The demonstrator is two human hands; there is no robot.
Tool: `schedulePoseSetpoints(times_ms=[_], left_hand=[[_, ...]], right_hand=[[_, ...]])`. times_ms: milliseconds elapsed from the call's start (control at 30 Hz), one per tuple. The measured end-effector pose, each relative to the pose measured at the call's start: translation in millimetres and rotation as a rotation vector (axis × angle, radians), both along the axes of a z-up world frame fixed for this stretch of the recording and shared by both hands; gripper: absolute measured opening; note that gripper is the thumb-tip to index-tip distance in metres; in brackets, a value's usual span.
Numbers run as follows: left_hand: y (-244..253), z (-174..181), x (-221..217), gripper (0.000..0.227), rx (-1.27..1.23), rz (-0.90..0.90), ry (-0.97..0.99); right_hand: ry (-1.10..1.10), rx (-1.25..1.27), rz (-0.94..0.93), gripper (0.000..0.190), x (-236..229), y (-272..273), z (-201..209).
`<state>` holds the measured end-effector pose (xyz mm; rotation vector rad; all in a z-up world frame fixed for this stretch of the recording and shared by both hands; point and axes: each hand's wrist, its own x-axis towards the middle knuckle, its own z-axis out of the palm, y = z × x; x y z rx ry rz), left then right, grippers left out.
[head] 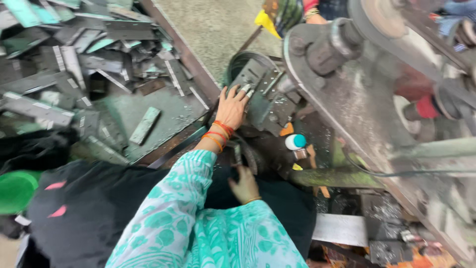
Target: The person repeatedly picks up metal plates from a bin, places them into a punching machine, and operates the lever to process them. The processed plates are then discarded into a pile.
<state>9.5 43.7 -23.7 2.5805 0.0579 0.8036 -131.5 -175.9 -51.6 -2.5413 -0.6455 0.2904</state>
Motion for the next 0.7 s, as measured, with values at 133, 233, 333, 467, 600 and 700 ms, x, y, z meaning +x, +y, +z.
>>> schedulePoseSetpoints(times_ms=[133, 233, 333, 467, 600, 700], left_hand=[[73, -53, -66, 0.066, -0.084, 0.238, -0.086], [127, -106, -117, 0.07, -0.146, 0.522, 0.269], [151, -151, -133, 0.069, -0.231, 0.887, 0.506], [156, -186, -130, 0.053, -0.299, 0.918, 0.465], [152, -193, -129, 0.044, -0.184, 0.897, 0.431], [145, -193, -132, 0.041, -0.245, 0.872, 0.415]], right_hand=[[0.071, 0.071, 0.011, 0.042, 25, 0, 48], [0.058, 0.049, 0.041, 0.041, 30, 13, 71], [0.091, 0.06, 0.011, 0.04, 25, 20, 82], [0.035, 0.078, 0.035, 0.038, 21, 22, 87], [0.069, 0.033, 0.004, 0.037, 21, 27, 94], [0.166, -0.002, -0.067, 0.038, 17, 32, 100]])
